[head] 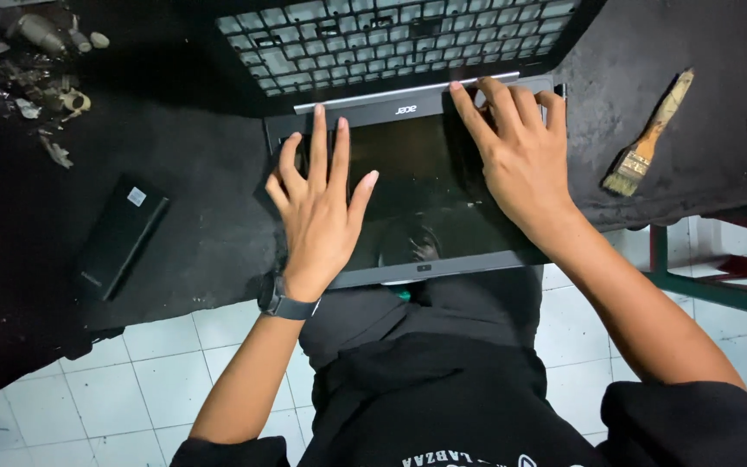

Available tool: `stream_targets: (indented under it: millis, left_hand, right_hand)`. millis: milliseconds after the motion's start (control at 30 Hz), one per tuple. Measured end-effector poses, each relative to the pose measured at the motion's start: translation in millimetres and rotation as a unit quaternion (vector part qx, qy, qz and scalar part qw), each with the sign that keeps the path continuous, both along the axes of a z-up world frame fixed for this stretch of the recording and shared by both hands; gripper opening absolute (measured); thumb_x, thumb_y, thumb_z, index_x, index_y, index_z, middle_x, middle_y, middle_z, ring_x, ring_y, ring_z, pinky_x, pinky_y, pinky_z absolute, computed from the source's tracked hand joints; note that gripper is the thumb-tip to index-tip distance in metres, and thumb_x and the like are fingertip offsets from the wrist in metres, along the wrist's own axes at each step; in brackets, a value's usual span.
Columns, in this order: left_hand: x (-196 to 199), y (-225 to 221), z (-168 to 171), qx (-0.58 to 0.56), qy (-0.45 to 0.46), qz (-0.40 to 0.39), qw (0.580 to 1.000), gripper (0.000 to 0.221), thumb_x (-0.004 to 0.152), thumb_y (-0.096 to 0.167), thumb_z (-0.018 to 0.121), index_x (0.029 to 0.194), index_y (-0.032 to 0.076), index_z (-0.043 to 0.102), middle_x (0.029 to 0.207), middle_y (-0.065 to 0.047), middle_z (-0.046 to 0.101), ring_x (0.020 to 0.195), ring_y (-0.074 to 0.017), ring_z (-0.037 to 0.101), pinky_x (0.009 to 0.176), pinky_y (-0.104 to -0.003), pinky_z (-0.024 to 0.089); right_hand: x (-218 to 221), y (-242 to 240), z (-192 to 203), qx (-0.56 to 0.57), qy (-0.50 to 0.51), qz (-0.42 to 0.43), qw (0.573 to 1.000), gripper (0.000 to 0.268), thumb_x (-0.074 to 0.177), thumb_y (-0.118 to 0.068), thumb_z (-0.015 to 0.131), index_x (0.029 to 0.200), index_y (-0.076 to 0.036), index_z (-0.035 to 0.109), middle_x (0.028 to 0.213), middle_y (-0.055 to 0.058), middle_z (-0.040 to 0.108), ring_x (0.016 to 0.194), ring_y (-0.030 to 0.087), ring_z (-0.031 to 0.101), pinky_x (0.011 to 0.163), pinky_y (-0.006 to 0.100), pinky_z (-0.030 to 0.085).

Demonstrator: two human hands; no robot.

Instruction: Cleaning a laptop screen and installing the back cover onto the chassis during a repair process.

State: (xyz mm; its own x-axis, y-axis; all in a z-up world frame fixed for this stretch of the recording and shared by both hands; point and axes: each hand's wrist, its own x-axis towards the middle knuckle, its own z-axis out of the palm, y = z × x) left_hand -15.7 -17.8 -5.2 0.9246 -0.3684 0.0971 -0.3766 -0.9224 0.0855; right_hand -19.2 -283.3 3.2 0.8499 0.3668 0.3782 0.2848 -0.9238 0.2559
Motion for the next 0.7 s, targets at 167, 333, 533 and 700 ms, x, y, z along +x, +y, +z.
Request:
stream_targets:
  millis: [167, 333, 533, 700]
  left_hand:
    - [3, -1, 1, 0.038, -0.009, -0.015, 0.999, 0.067, 0.116, 0.056, 0.042, 0.168, 0.017, 0.025, 0.173, -0.009, 0.019, 0.160, -0.0353, 0.021, 0.117, -0.052, 0.032]
    - [2, -3, 5, 0.056, -0.038, -0.021, 0.997, 0.065, 0.117, 0.054, 0.046, 0.166, 0.015, 0.031, 0.172, -0.009, 0.021, 0.158, -0.0347, 0.024, 0.114, -0.051, 0.034]
    - [3, -4, 4, 0.118, -0.062, -0.030, 0.991, 0.070, 0.116, 0.058, 0.047, 0.165, 0.011, 0.033, 0.170, -0.014, 0.021, 0.155, -0.0387, 0.028, 0.111, -0.052, 0.039]
    - [2, -4, 3, 0.107, -0.072, -0.027, 0.991, 0.068, 0.116, 0.057, 0.047, 0.165, 0.011, 0.034, 0.170, -0.013, 0.022, 0.155, -0.0376, 0.030, 0.112, -0.053, 0.038]
  right_hand:
    - [2, -1, 0, 0.010, 0.023, 0.011, 1.000, 0.055, 0.100, 0.006, 0.056, 0.153, -0.012, 0.057, 0.136, 0.012, 0.061, 0.109, 0.026, 0.061, 0.093, 0.039, 0.044]
    - [3, -4, -1, 0.043, 0.032, 0.032, 0.998, 0.060, 0.096, 0.013, 0.055, 0.151, -0.010, 0.060, 0.135, 0.015, 0.061, 0.110, 0.029, 0.060, 0.093, 0.041, 0.042]
    - [3, -4, 0, 0.036, 0.037, 0.030, 0.998, 0.064, 0.095, 0.014, 0.059, 0.154, -0.010, 0.057, 0.134, 0.017, 0.060, 0.114, 0.030, 0.060, 0.096, 0.043, 0.041]
    - [5, -4, 12, -0.001, 0.003, 0.030, 1.000, 0.064, 0.090, 0.008, 0.069, 0.148, -0.017, 0.066, 0.130, 0.006, 0.065, 0.112, 0.023, 0.060, 0.094, 0.040, 0.039]
